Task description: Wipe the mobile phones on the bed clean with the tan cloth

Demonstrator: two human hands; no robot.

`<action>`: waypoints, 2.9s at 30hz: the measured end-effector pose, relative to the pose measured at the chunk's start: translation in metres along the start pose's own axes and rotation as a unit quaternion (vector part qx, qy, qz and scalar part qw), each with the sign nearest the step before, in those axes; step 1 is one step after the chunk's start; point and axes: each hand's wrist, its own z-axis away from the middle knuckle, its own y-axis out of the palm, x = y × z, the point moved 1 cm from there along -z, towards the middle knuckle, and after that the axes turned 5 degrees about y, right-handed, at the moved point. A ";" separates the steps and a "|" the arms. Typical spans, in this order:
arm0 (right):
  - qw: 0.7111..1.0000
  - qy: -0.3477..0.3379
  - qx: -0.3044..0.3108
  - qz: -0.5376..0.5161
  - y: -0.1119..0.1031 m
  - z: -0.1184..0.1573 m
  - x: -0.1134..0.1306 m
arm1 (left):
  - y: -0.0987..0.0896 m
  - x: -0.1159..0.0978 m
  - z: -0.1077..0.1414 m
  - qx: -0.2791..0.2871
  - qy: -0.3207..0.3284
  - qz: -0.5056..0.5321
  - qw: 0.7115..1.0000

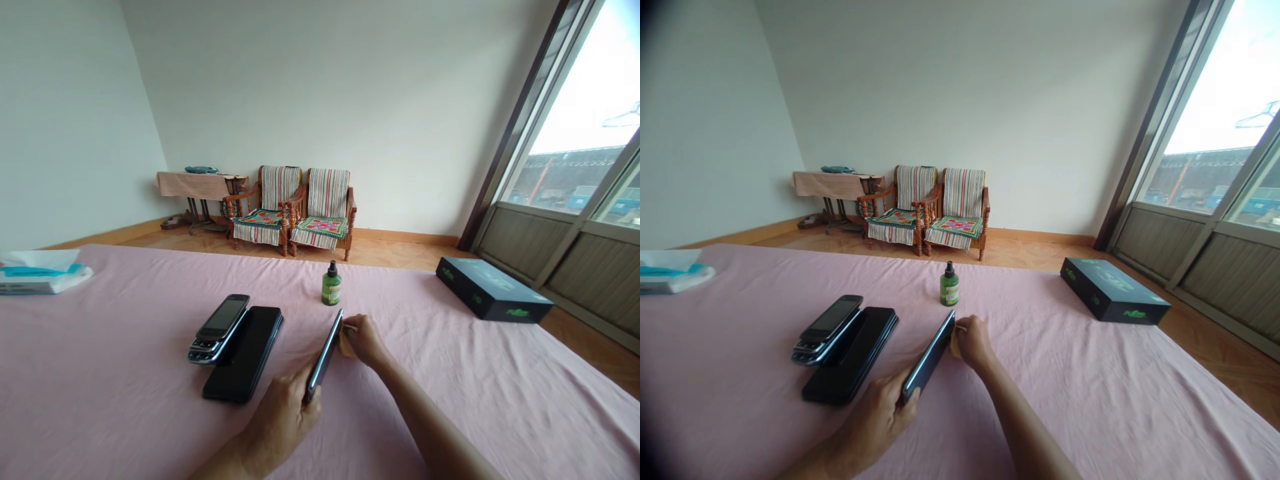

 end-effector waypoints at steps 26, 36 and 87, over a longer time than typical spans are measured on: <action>0.969 -0.241 0.052 -0.015 -0.005 0.081 0.057 | 0.004 0.002 -0.002 -0.018 0.001 0.063 0.998; 0.984 -0.167 -0.013 0.060 -0.016 0.014 0.034 | 0.001 0.001 -0.002 -0.007 -0.008 0.046 0.999; 0.986 -0.047 -0.158 -0.002 -0.018 0.005 0.014 | -0.003 0.006 -0.004 0.018 -0.020 0.029 0.999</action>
